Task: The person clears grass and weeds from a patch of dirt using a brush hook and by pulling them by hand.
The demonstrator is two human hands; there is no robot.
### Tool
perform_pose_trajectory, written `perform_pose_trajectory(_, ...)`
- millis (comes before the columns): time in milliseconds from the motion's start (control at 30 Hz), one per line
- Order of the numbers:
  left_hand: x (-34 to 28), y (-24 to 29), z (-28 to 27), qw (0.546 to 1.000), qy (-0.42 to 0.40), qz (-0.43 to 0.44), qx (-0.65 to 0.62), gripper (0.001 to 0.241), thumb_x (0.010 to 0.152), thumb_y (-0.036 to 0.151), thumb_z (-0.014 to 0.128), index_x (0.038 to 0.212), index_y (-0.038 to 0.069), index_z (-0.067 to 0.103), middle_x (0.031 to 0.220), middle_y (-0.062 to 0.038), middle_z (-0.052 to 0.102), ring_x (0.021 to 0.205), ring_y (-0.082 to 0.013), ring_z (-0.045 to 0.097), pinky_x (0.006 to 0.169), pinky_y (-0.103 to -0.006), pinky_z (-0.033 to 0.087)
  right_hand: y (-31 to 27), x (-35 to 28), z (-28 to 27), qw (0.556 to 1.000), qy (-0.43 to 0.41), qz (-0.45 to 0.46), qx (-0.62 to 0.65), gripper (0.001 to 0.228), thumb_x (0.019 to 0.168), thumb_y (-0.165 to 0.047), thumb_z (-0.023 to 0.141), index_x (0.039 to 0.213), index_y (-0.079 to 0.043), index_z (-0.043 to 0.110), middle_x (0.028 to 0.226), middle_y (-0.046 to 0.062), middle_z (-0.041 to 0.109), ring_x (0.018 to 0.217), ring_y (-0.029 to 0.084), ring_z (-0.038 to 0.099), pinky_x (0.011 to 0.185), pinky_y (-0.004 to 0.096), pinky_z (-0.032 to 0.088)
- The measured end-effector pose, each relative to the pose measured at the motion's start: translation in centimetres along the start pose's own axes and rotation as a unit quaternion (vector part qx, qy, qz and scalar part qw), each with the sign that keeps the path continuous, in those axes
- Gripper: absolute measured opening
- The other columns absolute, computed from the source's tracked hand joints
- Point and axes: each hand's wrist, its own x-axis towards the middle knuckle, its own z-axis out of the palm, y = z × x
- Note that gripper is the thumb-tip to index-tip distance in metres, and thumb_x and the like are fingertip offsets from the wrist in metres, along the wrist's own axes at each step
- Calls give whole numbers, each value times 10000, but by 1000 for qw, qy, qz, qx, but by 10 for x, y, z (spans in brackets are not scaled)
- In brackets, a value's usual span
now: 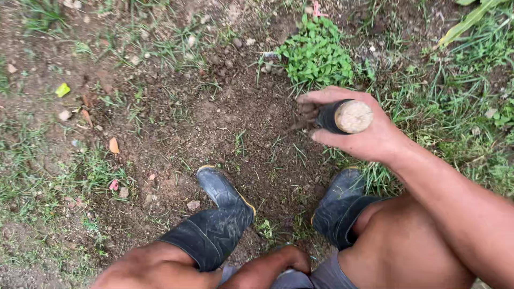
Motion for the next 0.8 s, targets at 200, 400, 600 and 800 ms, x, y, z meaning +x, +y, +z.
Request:
perform_pose_trajectory(200, -3, 65, -41, 1000, -26, 0, 5, 520, 905, 451, 653, 1213, 33, 662, 1008, -181, 761, 709, -254, 716, 590, -454, 572, 14, 40, -24, 999, -26, 20, 34, 597, 739, -16, 799, 1318, -89, 672, 1202, 24, 715, 1085, 119, 678, 998, 296, 554)
perform_pose_trajectory(400, 11, 104, -92, 999, -12, 7, 42, 502, 898, 449, 658, 1194, 45, 681, 1001, -170, 764, 702, -241, 714, 585, -451, 567, 25, 82, -33, 996, -60, 58, -7, 607, 707, -81, 769, 1306, -134, 690, 1090, -22, 725, 918, 101, 685, 907, 283, 570)
perform_pose_trajectory(600, 23, 123, -110, 998, 12, 14, 60, 483, 892, 448, 662, 1176, 58, 699, 994, -158, 767, 695, -227, 711, 581, -447, 561, 27, 92, -26, 995, -77, 61, -36, 620, 707, -128, 775, 1319, -176, 689, 939, -33, 698, 894, 87, 674, 889, 277, 572)
perform_pose_trajectory(800, 40, 128, -118, 996, 21, 27, 88, 466, 885, 446, 667, 1157, 71, 718, 987, -146, 770, 688, -214, 709, 576, -444, 556, 20, 81, -26, 993, -94, 42, -55, 651, 688, -115, 767, 1334, -150, 695, 996, -2, 722, 901, 103, 679, 878, 303, 578)
